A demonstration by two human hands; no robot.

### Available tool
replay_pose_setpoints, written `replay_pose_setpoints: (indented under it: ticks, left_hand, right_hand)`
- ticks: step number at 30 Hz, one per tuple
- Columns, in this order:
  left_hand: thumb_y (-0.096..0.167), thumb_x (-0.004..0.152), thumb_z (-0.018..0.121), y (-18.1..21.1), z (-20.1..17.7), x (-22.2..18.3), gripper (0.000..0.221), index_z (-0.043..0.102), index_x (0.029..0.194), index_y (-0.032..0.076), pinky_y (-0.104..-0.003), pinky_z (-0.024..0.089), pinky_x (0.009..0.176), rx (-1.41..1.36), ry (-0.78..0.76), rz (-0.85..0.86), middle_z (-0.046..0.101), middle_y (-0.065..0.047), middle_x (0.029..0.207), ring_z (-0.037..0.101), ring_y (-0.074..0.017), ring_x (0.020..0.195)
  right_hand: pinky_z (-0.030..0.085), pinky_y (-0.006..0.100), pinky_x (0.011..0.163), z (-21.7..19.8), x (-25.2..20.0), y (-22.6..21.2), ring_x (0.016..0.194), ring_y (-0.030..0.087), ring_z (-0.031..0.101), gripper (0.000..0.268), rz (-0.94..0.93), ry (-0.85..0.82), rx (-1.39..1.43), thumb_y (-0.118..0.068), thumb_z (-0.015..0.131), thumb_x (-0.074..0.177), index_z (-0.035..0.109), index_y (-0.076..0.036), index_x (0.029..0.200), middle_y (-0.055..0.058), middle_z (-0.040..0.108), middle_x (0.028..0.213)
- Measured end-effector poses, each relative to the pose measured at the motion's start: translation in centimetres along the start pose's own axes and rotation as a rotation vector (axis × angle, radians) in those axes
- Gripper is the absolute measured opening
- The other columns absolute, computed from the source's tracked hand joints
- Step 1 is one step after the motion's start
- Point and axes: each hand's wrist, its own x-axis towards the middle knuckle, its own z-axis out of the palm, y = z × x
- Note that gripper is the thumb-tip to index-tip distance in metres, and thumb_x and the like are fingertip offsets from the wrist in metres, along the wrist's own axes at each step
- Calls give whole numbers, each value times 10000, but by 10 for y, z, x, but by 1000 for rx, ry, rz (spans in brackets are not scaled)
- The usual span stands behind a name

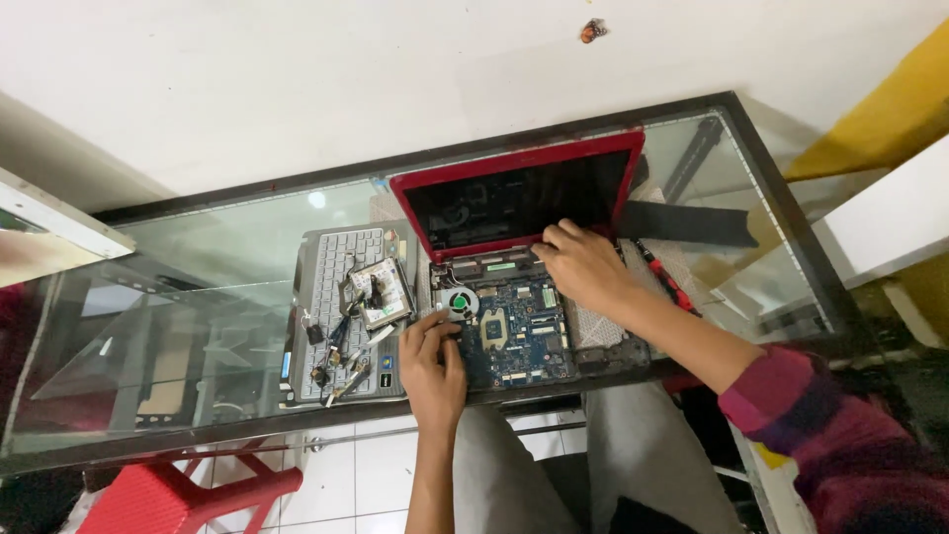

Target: A person is disassembling and cleaning the internal components of a laptop using a screwdriver and manual manipulation of wires.

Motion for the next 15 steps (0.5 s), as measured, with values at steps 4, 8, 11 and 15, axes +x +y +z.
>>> replay_pose_setpoints:
  ticks: [4, 8, 11, 15]
  left_hand:
    - [-53, 840, 606, -3, 0, 1, 215, 743, 839, 113, -408, 552, 919, 5, -13, 11, 738, -30, 1093, 664, -266, 1050]
    - [-75, 856, 586, 2, 0, 2, 234, 742, 830, 97, -400, 560, 884, -2, 11, 16, 736, -47, 1079, 663, -287, 1036]
    - [-81, 854, 586, 3, 0, 1, 239, 742, 826, 99, -398, 560, 878, 2, 20, 21, 737, -46, 1082, 662, -290, 1033]
    - [-98, 853, 584, 5, -1, 2, 247, 746, 826, 86, -399, 558, 876, -17, 19, 17, 741, -61, 1078, 663, -299, 1033]
  right_hand:
    - [508, 305, 604, -5, -28, 35, 891, 203, 586, 109, 15, 4, -34, -161, 613, 908, 720, -144, 920, 12, 609, 910]
    - [519, 313, 640, -24, -42, 49, 887, 244, 610, 156, 111, 8, 23, -149, 626, 970, 774, -106, 945, 58, 639, 918]
    - [529, 301, 638, -39, -45, 48, 879, 219, 618, 145, 180, -15, 18, -161, 655, 962, 789, -109, 941, 43, 653, 913]
    - [548, 278, 639, -36, -53, 54, 859, 177, 617, 149, 291, -10, 82, -179, 659, 983, 794, -138, 1029, 7, 643, 919]
